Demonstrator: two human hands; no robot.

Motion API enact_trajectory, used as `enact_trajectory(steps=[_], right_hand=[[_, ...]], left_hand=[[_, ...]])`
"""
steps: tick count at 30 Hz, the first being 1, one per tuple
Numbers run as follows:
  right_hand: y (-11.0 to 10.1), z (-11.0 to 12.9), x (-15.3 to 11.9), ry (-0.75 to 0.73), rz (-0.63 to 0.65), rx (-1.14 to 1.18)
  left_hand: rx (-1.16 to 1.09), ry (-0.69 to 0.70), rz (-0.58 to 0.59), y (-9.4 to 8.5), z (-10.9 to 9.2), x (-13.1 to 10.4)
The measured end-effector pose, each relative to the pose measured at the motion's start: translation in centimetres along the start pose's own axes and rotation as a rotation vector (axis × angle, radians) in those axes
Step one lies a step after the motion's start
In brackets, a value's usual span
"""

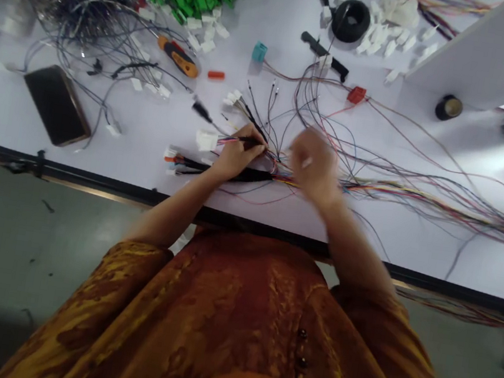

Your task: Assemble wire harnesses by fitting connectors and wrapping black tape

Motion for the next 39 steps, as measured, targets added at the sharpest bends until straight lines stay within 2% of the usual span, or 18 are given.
enact_trajectory(steps=[3, 5, 6, 8, 9, 10, 11, 12, 14, 16, 17, 19, 23, 27, 30, 33, 35, 39], right_hand=[[-8.0, -9.9, 3.6, 0.305, -0.487, -0.239], [-11.1, -14.6, 4.8, 0.499, -0.631, -0.390], [-11.8, -15.4, 5.1, 0.495, -0.680, -0.436], [-11.0, -14.2, 5.4, 0.312, -0.711, -0.410], [-9.7, -12.5, 5.6, 0.164, -0.684, -0.331], [-7.8, -10.5, 5.8, 0.005, -0.603, -0.218], [-5.6, -8.4, 6.0, -0.113, -0.461, -0.072], [-3.3, -6.6, 6.3, -0.172, -0.299, 0.052], [1.1, -4.0, 6.7, -0.186, 0.017, 0.213], [3.7, -3.0, 6.8, -0.150, 0.176, 0.305], [4.4, -2.9, 6.7, -0.138, 0.191, 0.328], [4.7, -3.2, 6.4, -0.139, 0.143, 0.313], [5.0, -2.9, 5.4, -0.182, 0.015, 0.058], [6.4, -1.7, 4.7, -0.197, -0.070, -0.281], [7.3, -1.2, 4.6, -0.176, -0.036, -0.382], [7.6, -1.0, 4.7, -0.100, 0.007, -0.460], [7.9, -1.0, 4.9, -0.054, 0.028, -0.485], [8.6, -1.1, 5.0, 0.017, 0.058, -0.435]], left_hand=[[-0.127, -0.044, 0.105, -0.6, -0.5, -0.5], [-0.164, -0.064, 0.149, -1.2, -0.7, -0.6], [-0.163, -0.066, 0.159, -1.5, -0.8, -0.6], [-0.122, -0.056, 0.163, -2.2, -1.0, -0.5], [-0.086, -0.039, 0.158, -2.5, -1.1, -0.4], [-0.049, -0.015, 0.153, -2.8, -1.3, -0.3], [-0.016, 0.011, 0.148, -3.1, -1.5, -0.2], [0.005, 0.035, 0.145, -3.4, -1.7, -0.2], [0.006, 0.058, 0.138, -3.7, -1.9, -0.1], [-0.024, 0.048, 0.126, -3.7, -1.8, 0.0], [-0.042, 0.036, 0.117, -3.6, -1.6, 0.0], [-0.095, -0.006, 0.095, -3.4, -1.1, 0.2], [-0.162, -0.062, 0.058, -2.6, -0.2, 0.5], [0.127, 0.063, -0.065, -2.8, -0.1, 0.7], [0.360, 0.056, -0.081, -3.5, -0.2, 0.5], [0.485, 0.047, -0.039, -4.1, -1.5, -0.3], [0.472, 0.075, -0.001, -4.0, -3.0, -1.0], [0.334, 0.270, 0.101, -2.7, -5.4, -0.9]])
Point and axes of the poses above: each hand's wrist, its own x-axis towards the middle knuckle, its own y-axis out of the palm, z = x × y, the point moved 4 cm from there along x, towards the middle knuckle, and after that the axes turned 1 degree about x, right-handed, at the moved point
